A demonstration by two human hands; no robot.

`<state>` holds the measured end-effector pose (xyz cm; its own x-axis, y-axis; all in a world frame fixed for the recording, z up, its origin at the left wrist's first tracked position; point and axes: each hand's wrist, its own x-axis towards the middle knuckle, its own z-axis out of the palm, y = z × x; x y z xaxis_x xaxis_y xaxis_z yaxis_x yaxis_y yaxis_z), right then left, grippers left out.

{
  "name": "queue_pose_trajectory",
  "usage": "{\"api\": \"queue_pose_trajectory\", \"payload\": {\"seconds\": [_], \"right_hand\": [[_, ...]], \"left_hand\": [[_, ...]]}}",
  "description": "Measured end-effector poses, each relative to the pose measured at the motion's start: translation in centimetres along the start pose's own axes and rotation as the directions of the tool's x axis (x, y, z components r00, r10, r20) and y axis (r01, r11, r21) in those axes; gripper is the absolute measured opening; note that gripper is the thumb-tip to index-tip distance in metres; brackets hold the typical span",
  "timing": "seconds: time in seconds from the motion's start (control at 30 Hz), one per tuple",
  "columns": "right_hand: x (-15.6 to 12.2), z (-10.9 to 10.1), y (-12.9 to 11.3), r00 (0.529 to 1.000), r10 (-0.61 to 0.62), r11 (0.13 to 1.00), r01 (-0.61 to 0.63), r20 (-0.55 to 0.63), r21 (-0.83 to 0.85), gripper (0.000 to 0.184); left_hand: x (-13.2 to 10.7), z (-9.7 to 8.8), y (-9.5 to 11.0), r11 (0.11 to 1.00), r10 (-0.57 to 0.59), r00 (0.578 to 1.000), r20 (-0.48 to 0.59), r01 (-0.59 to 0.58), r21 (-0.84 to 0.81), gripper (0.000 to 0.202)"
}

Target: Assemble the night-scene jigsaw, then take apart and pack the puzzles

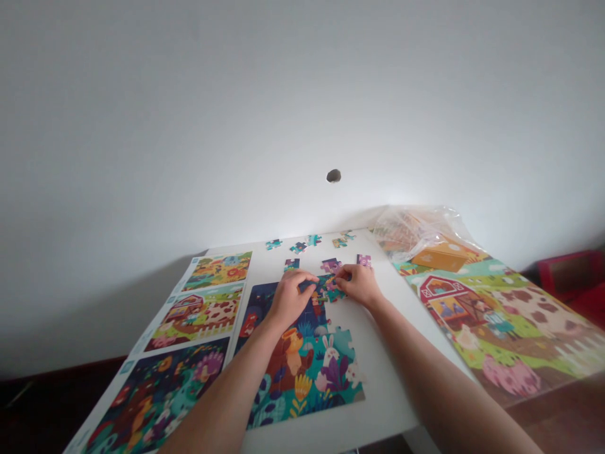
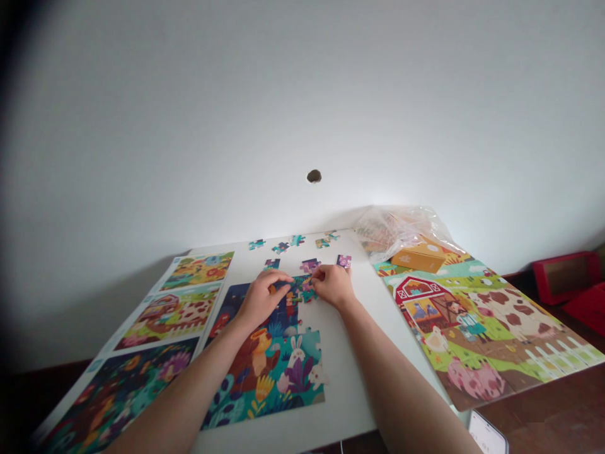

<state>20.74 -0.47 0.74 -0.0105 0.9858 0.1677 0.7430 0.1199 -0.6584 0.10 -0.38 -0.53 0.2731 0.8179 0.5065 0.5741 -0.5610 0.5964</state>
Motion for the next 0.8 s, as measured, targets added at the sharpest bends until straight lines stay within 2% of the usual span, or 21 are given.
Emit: {"api": "queue_pose_trajectory", "payload": {"seconds": [0.33, 0.53, 0.6, 0.67, 0.8], "right_hand": [[-0.1, -0.1, -0.4, 1.000, -0.001, 0.995, 0.004, 0.031, -0.103, 0.010], [0.1, 0.4, 0.0, 0.999, -0.031, 0.999, 0.031, -0.008, -0.024, 0.008], [0.2, 0.4, 0.3, 0.999, -0.011, 0.999, 0.014, -0.053, 0.051, 0.010], [0.4, 0.3, 0.7, 0.988, 0.053, 0.992, -0.035, -0.148, 0.122, 0.013], [0.9, 0.2, 1.7, 0.923, 0.217, 0.963, -0.149, -0.317, 0.224, 0.017]], "left_hand": [[-0.1, 0.2, 0.1, 0.998, 0.020, 0.996, 0.090, -0.026, 0.061, 0.018], [0.0, 0.1, 0.3, 0.996, 0.034, 0.992, 0.122, -0.043, 0.074, 0.017], [0.0, 0.0, 0.5, 0.996, 0.033, 0.992, 0.118, -0.042, 0.073, 0.017], [0.0, 0.0, 0.7, 0.997, 0.029, 0.993, 0.113, -0.037, 0.067, 0.018], [0.0, -0.1, 0.8, 0.998, 0.024, 0.993, 0.117, -0.030, 0.052, 0.019]]}}
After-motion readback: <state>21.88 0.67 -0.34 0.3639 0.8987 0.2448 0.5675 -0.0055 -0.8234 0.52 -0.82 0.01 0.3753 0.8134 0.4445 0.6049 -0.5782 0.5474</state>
